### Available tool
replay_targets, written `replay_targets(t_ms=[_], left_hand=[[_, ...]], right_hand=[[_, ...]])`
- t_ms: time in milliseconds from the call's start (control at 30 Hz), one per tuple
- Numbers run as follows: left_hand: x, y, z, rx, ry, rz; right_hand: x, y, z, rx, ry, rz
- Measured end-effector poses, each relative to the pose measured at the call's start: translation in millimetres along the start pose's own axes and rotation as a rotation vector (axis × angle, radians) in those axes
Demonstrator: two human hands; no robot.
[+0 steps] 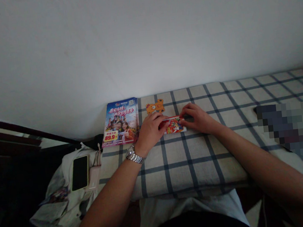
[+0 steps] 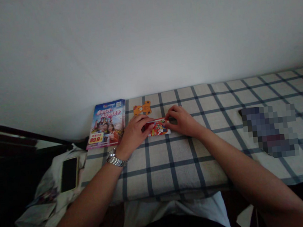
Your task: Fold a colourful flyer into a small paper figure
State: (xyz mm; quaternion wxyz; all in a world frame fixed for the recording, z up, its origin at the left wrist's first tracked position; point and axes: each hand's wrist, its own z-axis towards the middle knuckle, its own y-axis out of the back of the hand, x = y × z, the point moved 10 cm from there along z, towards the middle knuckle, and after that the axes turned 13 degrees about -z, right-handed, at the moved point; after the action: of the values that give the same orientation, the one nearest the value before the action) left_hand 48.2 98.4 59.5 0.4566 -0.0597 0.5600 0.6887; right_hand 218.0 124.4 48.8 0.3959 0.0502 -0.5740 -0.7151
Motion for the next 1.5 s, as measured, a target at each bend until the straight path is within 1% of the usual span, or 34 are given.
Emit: replay_targets(t_ms=[133, 300, 567, 767, 1067, 1300, 1400, 1500], left_hand=[[0.1, -1.8, 0.6, 0.009, -0.007, 0.015], [0.8, -4.2, 1.7, 0.021, -0.007, 0.041], [2.5, -5.1, 3.4, 0.006, 0.022, 0.049], [3.2, -5.8, 3.9, -0.002, 0.031, 0.030], [0.5, -6.8, 4.6, 0.007, 0.007, 0.027], [0.5, -6.7, 4.2, 0.013, 0.017, 0.004], [2.2, -6.2, 3.1, -0.003, 0.029, 0.006], [7.2, -2.3, 1.1, -0.051, 0.069, 0.046]], right_hand=[[1.7, -1.3, 1.2, -0.007, -0.001, 0.000], [3.8, -3.4, 3.0, -0.015, -0.007, -0.054], [1.6, -8.8, 5.9, -0.040, -0.023, -0.112], [-1.1, -7.8, 6.4, -0.051, -0.063, -0.102], [-3.3, -7.6, 7.7, -0.050, -0.086, -0.096], [-5.2, -9.2, 8.0, -0.064, -0.089, -0.113], [-4.1, -8.8, 7.8, -0.057, -0.090, -0.118], [-3.4, -8.2, 7.7, -0.058, -0.089, -0.116]])
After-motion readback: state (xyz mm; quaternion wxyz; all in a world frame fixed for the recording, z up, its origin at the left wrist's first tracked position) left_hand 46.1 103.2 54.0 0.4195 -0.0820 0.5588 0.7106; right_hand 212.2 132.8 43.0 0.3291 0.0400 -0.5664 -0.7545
